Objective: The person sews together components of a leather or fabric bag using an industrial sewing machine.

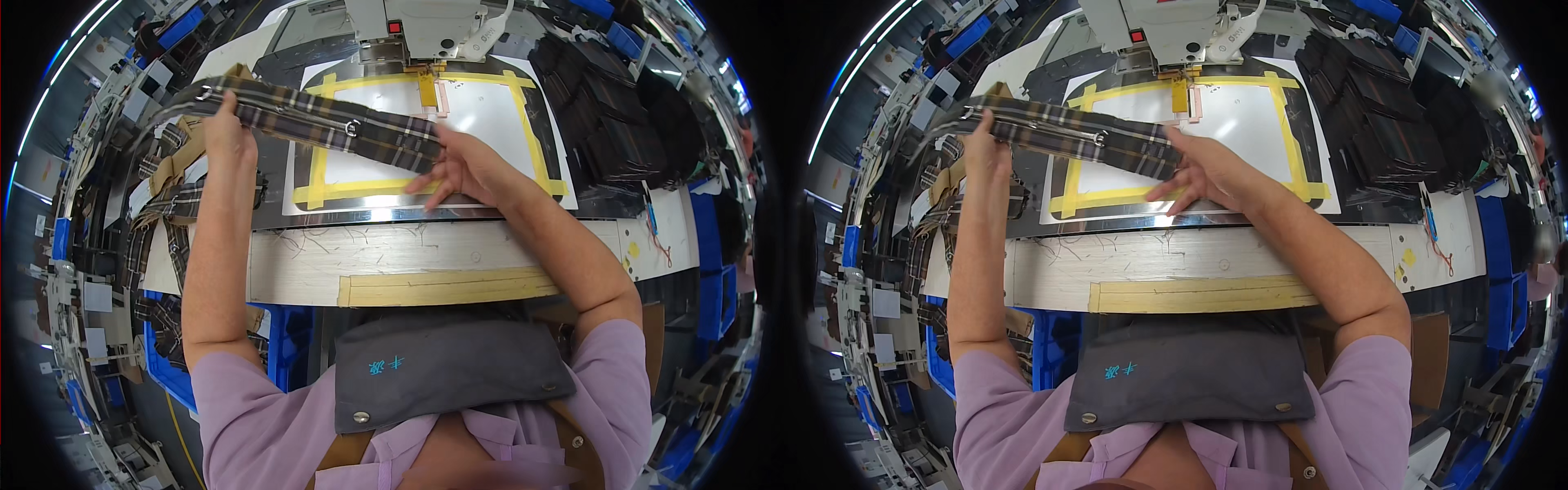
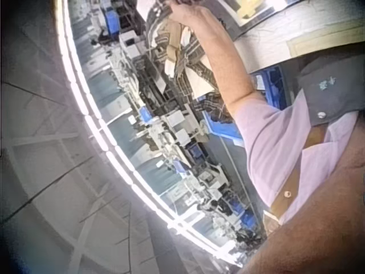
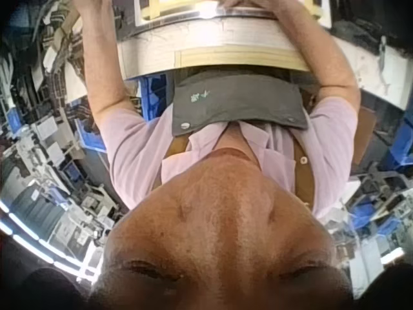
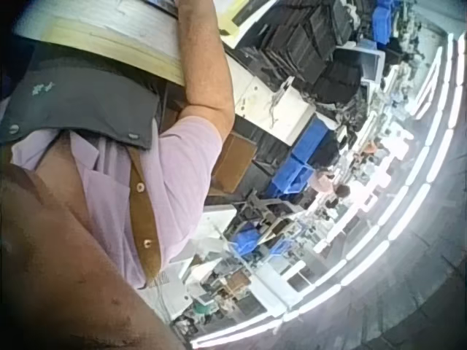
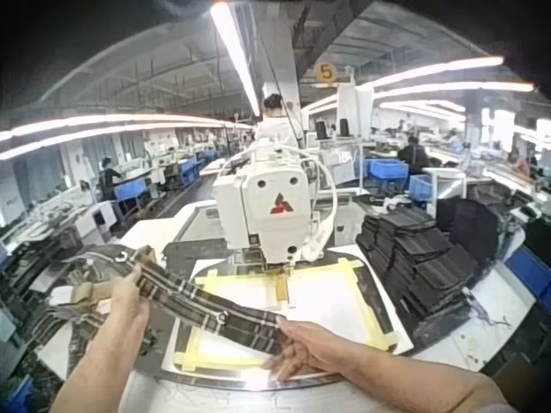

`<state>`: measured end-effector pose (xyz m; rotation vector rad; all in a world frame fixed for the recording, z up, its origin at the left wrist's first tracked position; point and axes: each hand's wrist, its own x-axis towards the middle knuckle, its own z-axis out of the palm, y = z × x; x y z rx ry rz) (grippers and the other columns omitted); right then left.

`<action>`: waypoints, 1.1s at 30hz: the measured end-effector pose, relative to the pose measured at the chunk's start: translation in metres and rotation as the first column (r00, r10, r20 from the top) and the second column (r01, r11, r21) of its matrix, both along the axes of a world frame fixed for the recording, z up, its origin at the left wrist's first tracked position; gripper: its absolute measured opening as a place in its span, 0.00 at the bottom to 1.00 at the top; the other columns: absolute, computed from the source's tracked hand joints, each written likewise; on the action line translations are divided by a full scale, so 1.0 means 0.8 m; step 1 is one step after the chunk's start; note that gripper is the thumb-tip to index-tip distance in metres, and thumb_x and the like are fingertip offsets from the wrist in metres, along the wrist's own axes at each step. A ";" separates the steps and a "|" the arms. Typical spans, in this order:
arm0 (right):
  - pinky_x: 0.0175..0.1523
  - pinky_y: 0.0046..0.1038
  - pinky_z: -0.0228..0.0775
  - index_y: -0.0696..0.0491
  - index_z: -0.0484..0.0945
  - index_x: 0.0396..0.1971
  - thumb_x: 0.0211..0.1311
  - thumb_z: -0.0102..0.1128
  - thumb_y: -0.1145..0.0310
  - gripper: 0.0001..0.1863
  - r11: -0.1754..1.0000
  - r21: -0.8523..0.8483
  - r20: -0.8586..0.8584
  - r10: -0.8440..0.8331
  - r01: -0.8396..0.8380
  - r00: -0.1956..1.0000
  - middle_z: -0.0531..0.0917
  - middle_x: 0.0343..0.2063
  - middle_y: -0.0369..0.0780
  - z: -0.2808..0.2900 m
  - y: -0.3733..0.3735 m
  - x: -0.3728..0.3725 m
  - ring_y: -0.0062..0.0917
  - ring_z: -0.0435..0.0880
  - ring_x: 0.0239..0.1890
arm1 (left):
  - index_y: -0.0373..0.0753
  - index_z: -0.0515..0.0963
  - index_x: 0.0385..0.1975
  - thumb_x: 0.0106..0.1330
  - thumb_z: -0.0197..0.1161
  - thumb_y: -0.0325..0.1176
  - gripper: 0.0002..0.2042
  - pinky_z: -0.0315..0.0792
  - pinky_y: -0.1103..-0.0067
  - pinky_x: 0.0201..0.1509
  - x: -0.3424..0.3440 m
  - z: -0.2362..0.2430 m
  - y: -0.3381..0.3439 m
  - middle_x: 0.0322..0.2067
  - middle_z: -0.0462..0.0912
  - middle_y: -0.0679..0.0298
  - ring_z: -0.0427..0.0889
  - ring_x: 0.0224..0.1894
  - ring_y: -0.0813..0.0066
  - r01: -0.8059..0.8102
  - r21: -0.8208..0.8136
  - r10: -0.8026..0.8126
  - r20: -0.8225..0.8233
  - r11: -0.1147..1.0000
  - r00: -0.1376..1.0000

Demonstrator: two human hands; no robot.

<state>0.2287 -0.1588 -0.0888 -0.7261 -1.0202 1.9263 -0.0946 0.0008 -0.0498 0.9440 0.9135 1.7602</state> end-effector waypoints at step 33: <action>0.45 0.31 0.74 0.50 0.86 0.45 0.63 0.64 0.59 0.15 0.428 0.782 0.553 -0.812 -0.453 0.188 0.82 0.34 0.34 -0.024 0.083 0.099 0.29 0.77 0.41 | 0.36 0.82 0.35 0.59 0.71 0.48 0.19 0.71 0.69 0.30 0.223 -0.077 0.039 0.24 0.83 0.55 0.79 0.23 0.61 0.398 0.031 0.014 -0.999 0.917 0.045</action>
